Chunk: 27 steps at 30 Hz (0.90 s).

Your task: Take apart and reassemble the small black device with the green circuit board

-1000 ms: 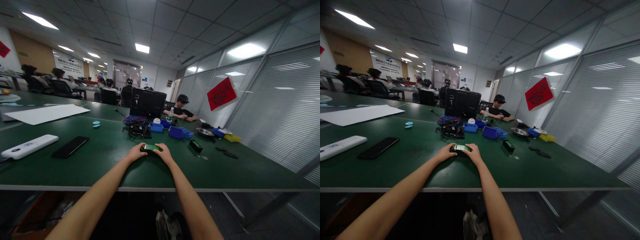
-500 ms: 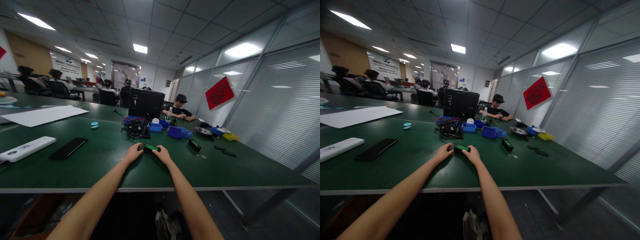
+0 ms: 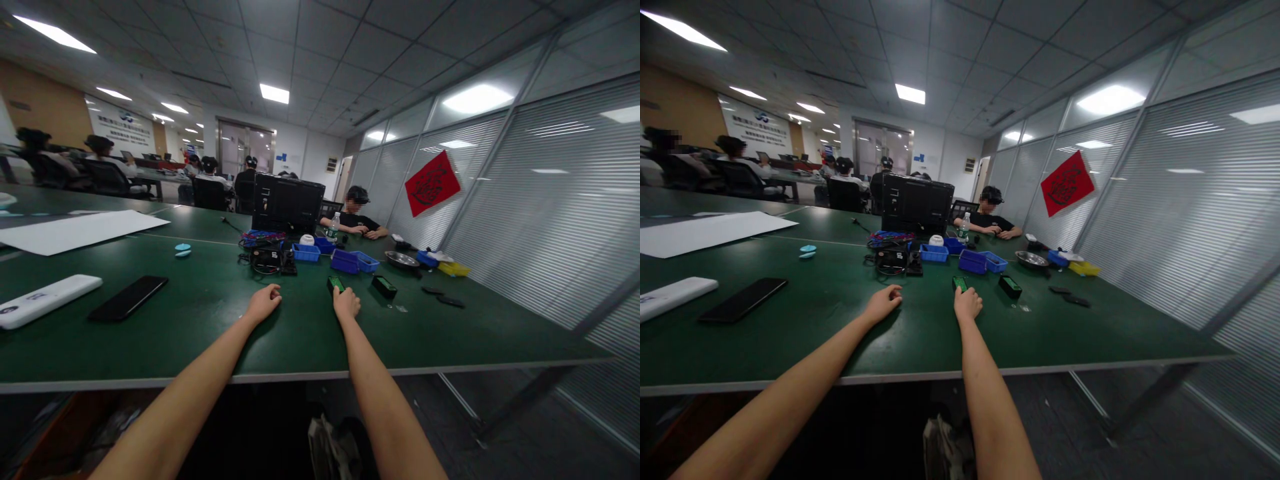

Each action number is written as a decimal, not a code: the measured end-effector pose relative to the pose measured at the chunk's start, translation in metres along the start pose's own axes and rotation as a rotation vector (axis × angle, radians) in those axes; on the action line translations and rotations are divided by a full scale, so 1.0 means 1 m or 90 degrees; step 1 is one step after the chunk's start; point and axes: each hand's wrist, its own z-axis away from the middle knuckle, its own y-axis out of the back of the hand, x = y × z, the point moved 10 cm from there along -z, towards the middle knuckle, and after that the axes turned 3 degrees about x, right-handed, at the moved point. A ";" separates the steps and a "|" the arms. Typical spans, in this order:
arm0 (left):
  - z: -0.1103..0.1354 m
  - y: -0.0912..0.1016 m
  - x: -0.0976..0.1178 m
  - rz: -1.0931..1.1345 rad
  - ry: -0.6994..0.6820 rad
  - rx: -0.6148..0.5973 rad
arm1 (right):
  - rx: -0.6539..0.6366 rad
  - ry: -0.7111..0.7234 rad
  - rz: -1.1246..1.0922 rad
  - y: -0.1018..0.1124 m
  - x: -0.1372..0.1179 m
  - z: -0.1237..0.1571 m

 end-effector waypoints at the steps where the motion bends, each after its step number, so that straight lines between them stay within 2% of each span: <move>1: 0.000 0.000 0.000 -0.001 0.000 -0.001 | 0.005 0.016 0.004 0.000 -0.006 0.003; 7: 0.000 0.002 0.001 -0.010 0.000 0.008 | 0.003 0.197 0.034 -0.007 -0.046 0.025; 9: 0.000 0.002 0.001 -0.006 -0.005 0.010 | -0.001 0.200 0.029 -0.007 -0.046 0.025; 13: 0.000 0.002 0.002 -0.002 -0.004 0.009 | -0.029 0.144 0.010 -0.009 -0.035 0.017; 16: 0.000 0.003 0.003 -0.003 -0.009 0.010 | -0.029 0.155 0.028 -0.007 -0.038 0.019; 21: -0.001 0.001 0.002 -0.003 -0.010 0.008 | 0.031 0.320 0.094 0.002 -0.072 0.043; 24: 0.000 0.001 0.003 -0.004 -0.013 0.008 | 0.002 0.399 0.085 -0.002 -0.088 0.059; 27: 0.000 0.001 0.003 -0.005 -0.006 0.004 | -0.036 0.427 0.056 -0.003 -0.094 0.066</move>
